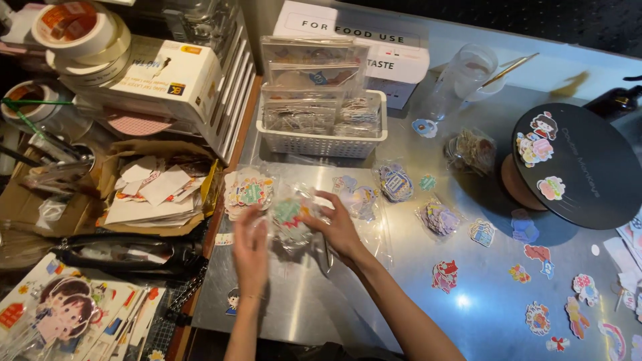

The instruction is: The person gathers loose stickers from a metal countertop and places them into small clear plastic bags. They then tie the bags with thin string and set the finished bundles aside. The person also discards a sticker backing sheet into a trash bin and continues sorting and bagging additional stickers.

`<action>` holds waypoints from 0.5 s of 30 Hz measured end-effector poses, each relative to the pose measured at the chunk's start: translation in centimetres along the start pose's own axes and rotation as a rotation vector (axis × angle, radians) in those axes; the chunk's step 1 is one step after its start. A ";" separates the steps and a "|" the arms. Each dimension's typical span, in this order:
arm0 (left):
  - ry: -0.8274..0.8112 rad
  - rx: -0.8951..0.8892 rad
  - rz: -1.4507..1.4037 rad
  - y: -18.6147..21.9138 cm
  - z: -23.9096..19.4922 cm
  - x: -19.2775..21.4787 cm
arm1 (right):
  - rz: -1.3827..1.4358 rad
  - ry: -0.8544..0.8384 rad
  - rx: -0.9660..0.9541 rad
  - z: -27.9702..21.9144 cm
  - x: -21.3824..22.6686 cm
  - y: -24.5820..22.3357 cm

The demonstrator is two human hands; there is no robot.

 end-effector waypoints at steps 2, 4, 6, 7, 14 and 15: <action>0.293 -0.165 0.234 2.4 2.2 4.3 | 0.173 -0.107 0.198 6.2 -2.2 0.9; 0.314 -0.151 0.329 0.0 5.2 5.2 | 0.116 -0.086 0.258 8.7 -4.6 -0.3; 0.332 -0.146 0.426 -2.6 8.1 5.3 | 0.060 -0.063 0.321 11.1 -6.3 -0.6; 0.360 -0.166 0.527 -3.9 9.2 5.1 | -0.255 0.078 0.271 12.2 -6.1 0.4; 0.416 -0.387 0.422 -5.9 16.4 2.8 | -0.274 0.180 0.173 12.2 -6.1 -3.3; 0.400 -0.388 0.423 -4.6 16.4 2.1 | -0.269 0.195 0.170 12.6 -5.3 -3.7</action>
Point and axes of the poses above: each hand's wrist, its own z-axis towards the middle knuckle, its own x-axis out of the back of the hand, y = z × x, the point moved 9 cm from there along z, towards the middle knuckle, and after that the axes turned 6 degrees about -y, right-handed, at the moved point
